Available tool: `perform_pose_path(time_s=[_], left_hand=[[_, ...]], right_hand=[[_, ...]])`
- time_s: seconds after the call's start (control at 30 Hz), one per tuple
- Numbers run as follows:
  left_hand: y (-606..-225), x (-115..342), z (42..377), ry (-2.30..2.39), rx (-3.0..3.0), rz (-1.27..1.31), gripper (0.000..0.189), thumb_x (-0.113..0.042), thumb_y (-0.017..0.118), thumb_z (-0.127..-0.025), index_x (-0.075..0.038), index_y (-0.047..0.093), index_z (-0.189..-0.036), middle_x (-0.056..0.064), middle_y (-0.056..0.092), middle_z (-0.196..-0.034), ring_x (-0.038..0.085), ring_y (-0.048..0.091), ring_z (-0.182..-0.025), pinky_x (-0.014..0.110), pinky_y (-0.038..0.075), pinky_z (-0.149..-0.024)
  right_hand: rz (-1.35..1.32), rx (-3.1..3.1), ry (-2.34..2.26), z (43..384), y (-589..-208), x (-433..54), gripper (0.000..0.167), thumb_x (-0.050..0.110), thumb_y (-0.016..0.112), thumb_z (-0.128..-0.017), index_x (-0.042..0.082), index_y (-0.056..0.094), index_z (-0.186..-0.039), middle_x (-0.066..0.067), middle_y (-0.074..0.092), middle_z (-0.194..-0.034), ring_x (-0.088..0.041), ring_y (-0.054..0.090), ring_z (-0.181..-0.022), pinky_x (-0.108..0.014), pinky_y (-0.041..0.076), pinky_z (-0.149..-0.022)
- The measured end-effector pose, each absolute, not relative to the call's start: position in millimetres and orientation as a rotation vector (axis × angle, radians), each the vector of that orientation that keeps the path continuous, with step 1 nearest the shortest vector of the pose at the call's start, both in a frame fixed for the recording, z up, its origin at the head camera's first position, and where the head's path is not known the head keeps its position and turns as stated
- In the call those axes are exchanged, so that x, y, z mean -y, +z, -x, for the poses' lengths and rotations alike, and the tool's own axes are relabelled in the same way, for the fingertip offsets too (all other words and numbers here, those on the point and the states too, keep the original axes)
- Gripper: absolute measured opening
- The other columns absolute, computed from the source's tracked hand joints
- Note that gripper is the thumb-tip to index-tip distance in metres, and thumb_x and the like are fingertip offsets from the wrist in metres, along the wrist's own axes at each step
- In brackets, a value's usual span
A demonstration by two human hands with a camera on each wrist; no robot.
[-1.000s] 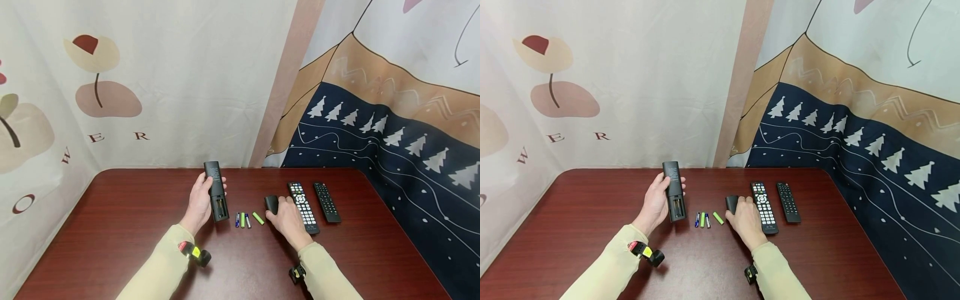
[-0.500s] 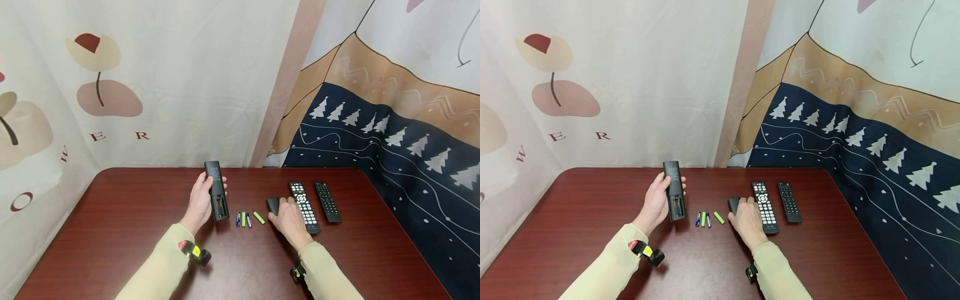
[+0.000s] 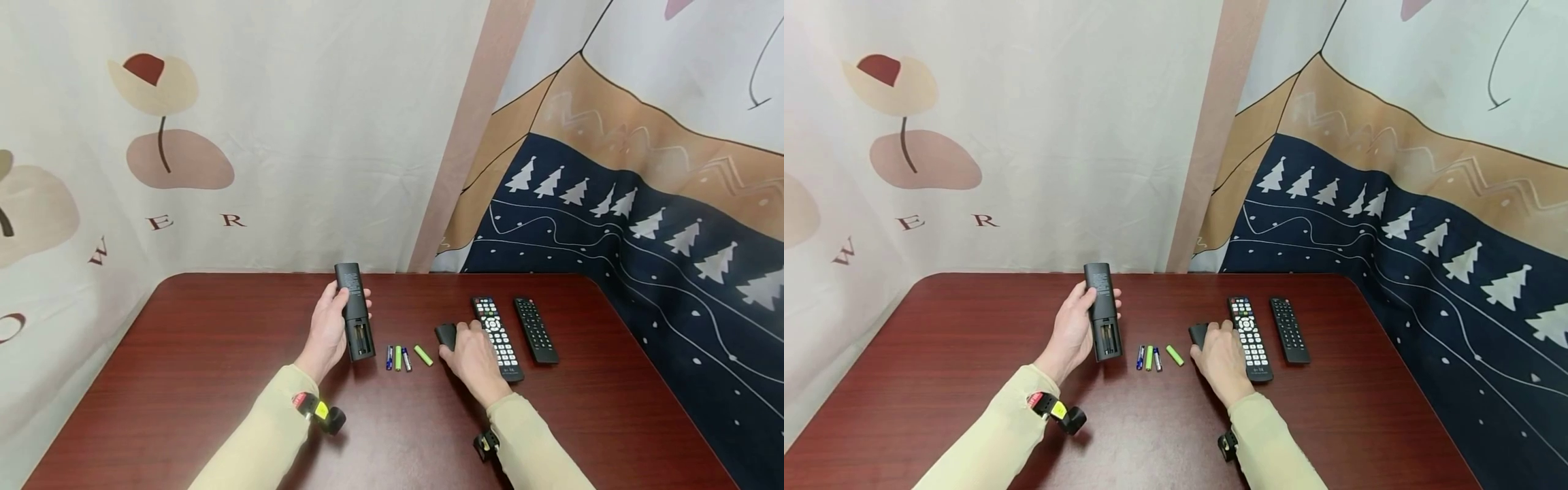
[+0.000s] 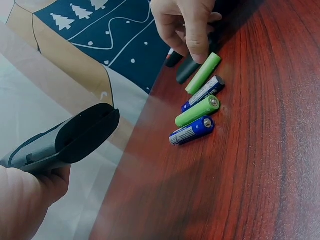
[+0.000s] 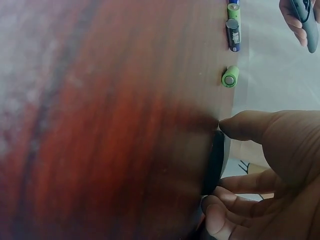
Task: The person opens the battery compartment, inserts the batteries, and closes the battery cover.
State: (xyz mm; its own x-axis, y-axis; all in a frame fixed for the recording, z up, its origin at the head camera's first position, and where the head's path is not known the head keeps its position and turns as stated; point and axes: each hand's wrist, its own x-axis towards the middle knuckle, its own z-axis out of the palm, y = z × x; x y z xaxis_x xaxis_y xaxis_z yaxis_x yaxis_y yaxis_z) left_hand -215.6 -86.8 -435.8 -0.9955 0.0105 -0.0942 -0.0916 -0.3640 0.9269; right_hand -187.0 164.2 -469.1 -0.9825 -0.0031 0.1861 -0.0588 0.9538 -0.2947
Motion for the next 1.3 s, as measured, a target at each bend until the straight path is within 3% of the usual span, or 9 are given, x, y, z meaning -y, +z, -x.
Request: perform_pose_path(time_s=[0.27, 0.5, 0.83, 1.0, 1.3], left_hand=[[-436, 88, 217, 2.554, -1.717, 0.123, 0.041, -0.019, 0.030, -0.114, -0.010, 0.038, -0.152, 0.017, 0.063, -0.128, 0.018, 0.067, -0.103, 0.050, 0.052, -0.101], [-437, 89, 218, 2.558, -1.709, 0.119, 0.041, -0.019, 0.030, -0.114, -0.010, 0.037, -0.153, 0.017, 0.063, -0.128, 0.018, 0.067, -0.102, 0.035, 0.057, -0.089], [-437, 89, 219, 2.546, -1.703, 0.143, 0.040, -0.020, 0.030, -0.114, -0.013, 0.039, -0.152, 0.017, 0.062, -0.129, 0.023, 0.066, -0.108, 0.053, 0.049, -0.104], [-437, 89, 219, 2.533, -1.717, 0.131, 0.041, -0.020, 0.029, -0.114, -0.013, 0.038, -0.154, 0.019, 0.061, -0.132, 0.029, 0.063, -0.114, 0.052, 0.049, -0.104], [-437, 89, 219, 2.551, -1.699, 0.138, 0.041, -0.018, 0.030, -0.113, -0.013, 0.039, -0.153, 0.017, 0.063, -0.128, 0.020, 0.066, -0.104, 0.052, 0.049, -0.104]], right_hand=[[-0.086, 2.894, 0.440, 189, -465, -161, 0.042, 0.022, 0.080, -0.085, -0.009, 0.069, -0.111, -0.020, 0.060, -0.096, -0.029, 0.058, -0.077, -0.041, 0.053, -0.066], [-0.146, 2.864, 0.481, 190, -463, -157, 0.035, 0.018, 0.077, -0.084, -0.005, 0.070, -0.110, -0.017, 0.060, -0.094, -0.028, 0.057, -0.077, -0.042, 0.054, -0.067], [-0.363, 2.851, 0.507, 190, -462, -150, 0.027, 0.015, 0.080, -0.085, 0.000, 0.072, -0.107, -0.013, 0.062, -0.093, -0.026, 0.061, -0.078, -0.041, 0.056, -0.069], [-0.448, 2.892, 0.549, 190, -463, -147, 0.026, 0.016, 0.080, -0.087, 0.003, 0.072, -0.109, -0.009, 0.061, -0.095, -0.021, 0.058, -0.076, -0.038, 0.054, -0.069], [-0.536, 2.958, 0.606, 189, -462, -142, 0.026, 0.010, 0.075, -0.088, 0.008, 0.073, -0.113, -0.005, 0.060, -0.099, -0.019, 0.058, -0.080, -0.038, 0.054, -0.072]])
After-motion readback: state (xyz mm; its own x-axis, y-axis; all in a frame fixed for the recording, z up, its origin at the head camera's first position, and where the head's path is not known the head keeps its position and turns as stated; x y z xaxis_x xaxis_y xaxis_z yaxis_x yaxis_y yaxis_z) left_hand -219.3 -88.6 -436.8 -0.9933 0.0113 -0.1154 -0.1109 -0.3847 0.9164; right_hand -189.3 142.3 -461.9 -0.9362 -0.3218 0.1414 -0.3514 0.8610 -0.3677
